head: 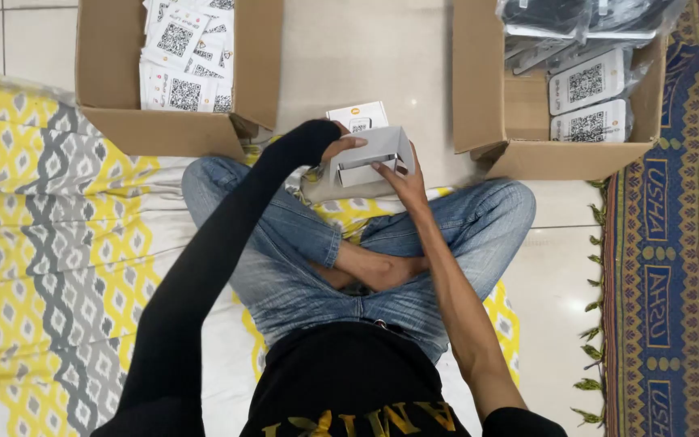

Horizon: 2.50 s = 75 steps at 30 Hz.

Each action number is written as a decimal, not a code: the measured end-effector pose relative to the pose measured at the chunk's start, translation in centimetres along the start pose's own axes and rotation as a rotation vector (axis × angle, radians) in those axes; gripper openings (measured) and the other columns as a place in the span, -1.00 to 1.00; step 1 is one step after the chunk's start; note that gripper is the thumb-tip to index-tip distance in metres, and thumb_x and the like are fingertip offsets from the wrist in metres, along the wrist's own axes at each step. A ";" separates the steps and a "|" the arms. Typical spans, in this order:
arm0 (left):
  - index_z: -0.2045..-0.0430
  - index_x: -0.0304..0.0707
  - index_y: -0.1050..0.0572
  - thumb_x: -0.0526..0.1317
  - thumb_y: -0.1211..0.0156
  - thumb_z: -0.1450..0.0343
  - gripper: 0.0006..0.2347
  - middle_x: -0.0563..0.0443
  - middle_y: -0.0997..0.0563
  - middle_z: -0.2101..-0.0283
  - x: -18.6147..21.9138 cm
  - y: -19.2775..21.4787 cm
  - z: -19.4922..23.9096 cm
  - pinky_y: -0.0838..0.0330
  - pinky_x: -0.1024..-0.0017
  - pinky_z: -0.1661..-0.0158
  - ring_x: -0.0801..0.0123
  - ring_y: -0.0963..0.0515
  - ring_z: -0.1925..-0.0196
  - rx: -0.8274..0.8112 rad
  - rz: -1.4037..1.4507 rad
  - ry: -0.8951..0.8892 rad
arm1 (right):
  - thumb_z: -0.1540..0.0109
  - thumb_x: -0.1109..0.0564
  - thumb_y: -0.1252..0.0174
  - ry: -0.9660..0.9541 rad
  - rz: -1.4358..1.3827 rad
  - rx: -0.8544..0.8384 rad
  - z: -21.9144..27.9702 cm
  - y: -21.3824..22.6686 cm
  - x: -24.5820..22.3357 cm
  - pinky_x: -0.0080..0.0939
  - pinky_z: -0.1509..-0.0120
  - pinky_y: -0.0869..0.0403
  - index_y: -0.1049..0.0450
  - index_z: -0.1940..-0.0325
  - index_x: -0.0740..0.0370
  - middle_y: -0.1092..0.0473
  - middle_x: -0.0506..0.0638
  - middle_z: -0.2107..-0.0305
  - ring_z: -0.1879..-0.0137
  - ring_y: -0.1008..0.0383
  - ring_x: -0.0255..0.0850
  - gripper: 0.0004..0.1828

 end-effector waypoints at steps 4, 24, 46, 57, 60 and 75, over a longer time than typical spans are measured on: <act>0.19 -0.35 -0.64 0.29 -0.04 -0.42 -0.42 -0.28 -0.67 0.22 0.6 0.6 -0.8 -0.48 0.23 0.05 0.08 -0.66 0.11 -0.041 0.140 -0.086 | -0.28 -0.01 -0.26 0.009 0.019 0.049 -2.3 1.1 10.3 -0.13 -0.35 -0.43 -0.33 -0.38 0.26 -0.44 0.09 -0.18 -0.29 -0.44 -0.11 -0.37; 0.18 -0.29 -0.50 -0.28 -0.41 -0.16 -0.63 -0.23 -0.42 -0.22 2.8 -4.7 0.6 -0.27 0.06 -0.22 -0.07 -0.38 -0.27 0.435 -0.219 -0.453 | -0.07 0.02 -0.49 -0.062 0.460 0.144 -0.3 0.6 2.0 -0.05 -0.06 -0.55 -0.23 -0.36 0.17 -0.40 0.16 -0.06 -0.06 -0.53 0.00 -0.14; 0.06 -0.38 -0.42 -0.09 -0.64 0.13 -0.24 -0.37 -0.31 -0.28 2.1 -7.0 -4.1 -0.25 -0.12 -0.21 -0.34 -0.28 -0.36 0.230 -0.566 -0.272 | -0.31 0.35 -0.05 0.014 0.161 -0.003 2.5 1.4 3.1 0.04 -0.40 -0.45 -0.11 -0.48 0.18 -0.27 0.24 -0.33 -0.40 -0.36 0.08 -0.35; 0.00 -0.33 -0.41 -0.35 -0.46 -0.06 -0.42 -0.27 -0.44 -0.07 3.8 -6.5 -3.8 -0.52 0.08 0.12 -0.10 -0.52 -0.10 0.304 -0.493 -0.311 | 0.06 0.22 -0.46 -0.038 0.729 0.079 -1.5 -0.4 -0.7 0.06 -0.12 -0.43 -0.11 -0.36 0.10 -0.35 0.20 -0.08 -0.19 -0.41 0.12 -0.01; 0.13 -0.19 -0.43 -0.34 -0.42 -0.16 -0.59 -0.21 -0.48 -0.05 3.1 -7.6 -4.2 -0.54 0.12 0.20 -0.06 -0.57 -0.05 0.667 -0.645 -0.412 | 0.01 0.17 -0.46 -0.055 0.738 0.189 -2.4 0.1 0.3 0.06 -0.08 -0.46 -0.18 -0.27 0.09 -0.39 0.13 -0.03 -0.12 -0.46 0.10 -0.16; 0.15 -0.40 -0.49 -0.37 -0.28 -0.25 -0.70 -0.24 -0.53 0.01 2.2 -4.3 -4.8 -0.53 0.15 0.16 -0.03 -0.59 0.03 0.354 -0.378 -0.406 | -0.12 -0.03 -0.50 -0.243 1.036 -0.011 -5.0 -0.3 3.2 0.16 0.00 -0.46 -0.26 -0.11 0.27 -0.51 0.20 0.20 0.02 -0.55 0.16 -0.31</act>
Point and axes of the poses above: each hand's wrist, its own z-axis away from the middle knuckle, its own y-axis out of the back of the hand, x = y × z, the point moved 10 cm from there along -z, towards the middle knuckle
